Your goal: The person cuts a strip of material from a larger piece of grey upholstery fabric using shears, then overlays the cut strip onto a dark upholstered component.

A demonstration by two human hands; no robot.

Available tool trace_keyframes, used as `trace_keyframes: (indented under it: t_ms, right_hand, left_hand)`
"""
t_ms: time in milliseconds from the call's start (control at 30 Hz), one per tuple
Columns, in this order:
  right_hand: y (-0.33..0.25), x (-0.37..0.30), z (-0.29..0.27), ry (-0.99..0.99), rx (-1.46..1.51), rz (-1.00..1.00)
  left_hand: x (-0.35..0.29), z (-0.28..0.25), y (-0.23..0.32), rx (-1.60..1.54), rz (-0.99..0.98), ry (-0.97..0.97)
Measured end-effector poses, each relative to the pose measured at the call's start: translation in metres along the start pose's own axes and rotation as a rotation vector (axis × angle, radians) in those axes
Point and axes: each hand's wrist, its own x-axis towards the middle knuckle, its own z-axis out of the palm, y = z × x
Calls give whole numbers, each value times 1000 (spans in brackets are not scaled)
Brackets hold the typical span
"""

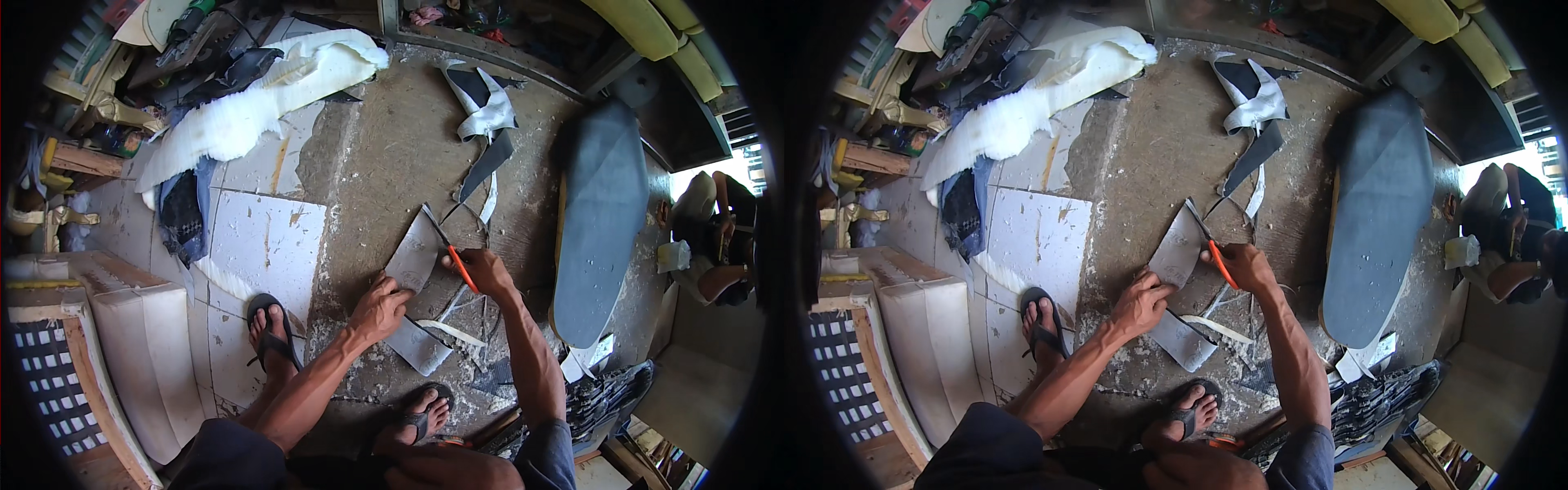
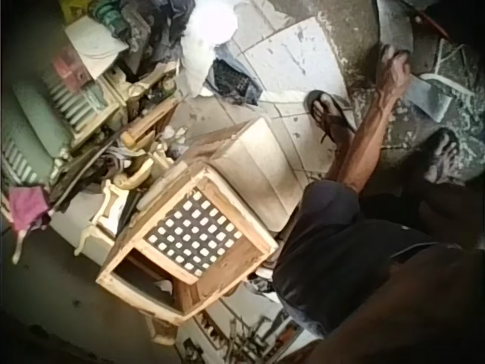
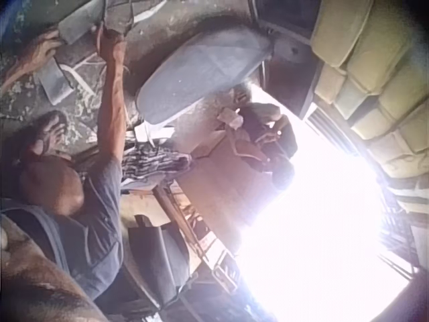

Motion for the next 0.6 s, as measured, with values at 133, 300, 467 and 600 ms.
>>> trace_keyframes:
  t_ms: [133, 300, 467, 600]
  right_hand:
    - [-16, -1, 4, 10, -25, 28]
    - [-25, 1, -6, 27, -25, 32]
    - [6, -10, 9, 190, -12, 21]
    - [28, -92, 19, 357, 159, 104]
  left_hand:
    - [-2, -2, -5, 37, 50, 41]
    - [-3, -4, -5, 96, 94, 81]
    - [4, 4, 2, 126, 98, 58]
    - [9, 2, 13, 132, -19, -24]
